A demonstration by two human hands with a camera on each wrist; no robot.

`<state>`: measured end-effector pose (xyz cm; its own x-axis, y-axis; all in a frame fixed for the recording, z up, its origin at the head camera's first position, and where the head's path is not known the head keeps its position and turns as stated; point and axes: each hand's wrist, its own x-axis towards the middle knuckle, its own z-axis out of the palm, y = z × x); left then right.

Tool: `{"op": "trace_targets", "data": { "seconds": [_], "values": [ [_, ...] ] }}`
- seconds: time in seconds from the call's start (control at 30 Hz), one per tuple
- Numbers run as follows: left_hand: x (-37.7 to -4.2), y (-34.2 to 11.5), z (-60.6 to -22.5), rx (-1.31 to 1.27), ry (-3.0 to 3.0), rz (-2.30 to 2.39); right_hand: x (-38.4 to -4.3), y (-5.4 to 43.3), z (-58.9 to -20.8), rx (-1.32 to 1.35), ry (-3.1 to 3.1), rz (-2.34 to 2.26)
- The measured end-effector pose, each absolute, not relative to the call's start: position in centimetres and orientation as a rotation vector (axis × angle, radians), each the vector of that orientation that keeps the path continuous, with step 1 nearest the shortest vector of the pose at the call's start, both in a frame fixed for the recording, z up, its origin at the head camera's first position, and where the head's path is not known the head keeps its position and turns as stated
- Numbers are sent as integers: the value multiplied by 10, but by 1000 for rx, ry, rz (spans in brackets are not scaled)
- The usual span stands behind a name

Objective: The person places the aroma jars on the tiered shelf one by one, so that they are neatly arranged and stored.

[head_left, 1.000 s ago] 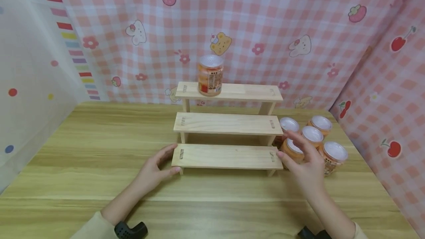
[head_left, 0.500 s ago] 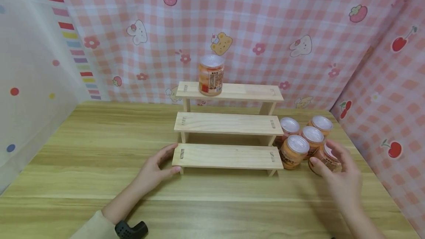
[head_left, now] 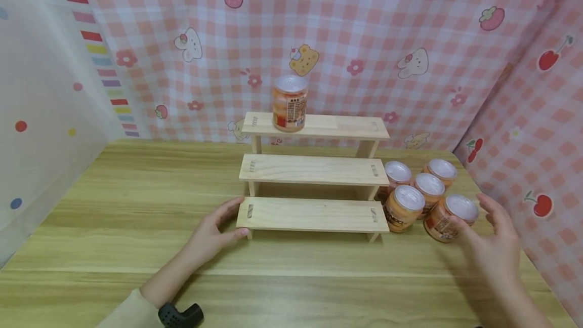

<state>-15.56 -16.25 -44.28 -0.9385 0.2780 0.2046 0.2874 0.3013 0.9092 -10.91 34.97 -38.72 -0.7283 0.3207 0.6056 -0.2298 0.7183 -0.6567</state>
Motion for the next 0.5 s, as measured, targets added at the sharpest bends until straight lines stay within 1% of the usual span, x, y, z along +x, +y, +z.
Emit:
{"op": "trace_targets", "data": {
  "seconds": [0.23, 0.5],
  "values": [
    [-155, -163, -443, -548, -2529, -1764, -111, 364, -393, -238, -2338, 1070],
    [-155, -163, -443, -550, -2526, -1759, -117, 373, -404, -163, -2420, 1154]
  ]
}}
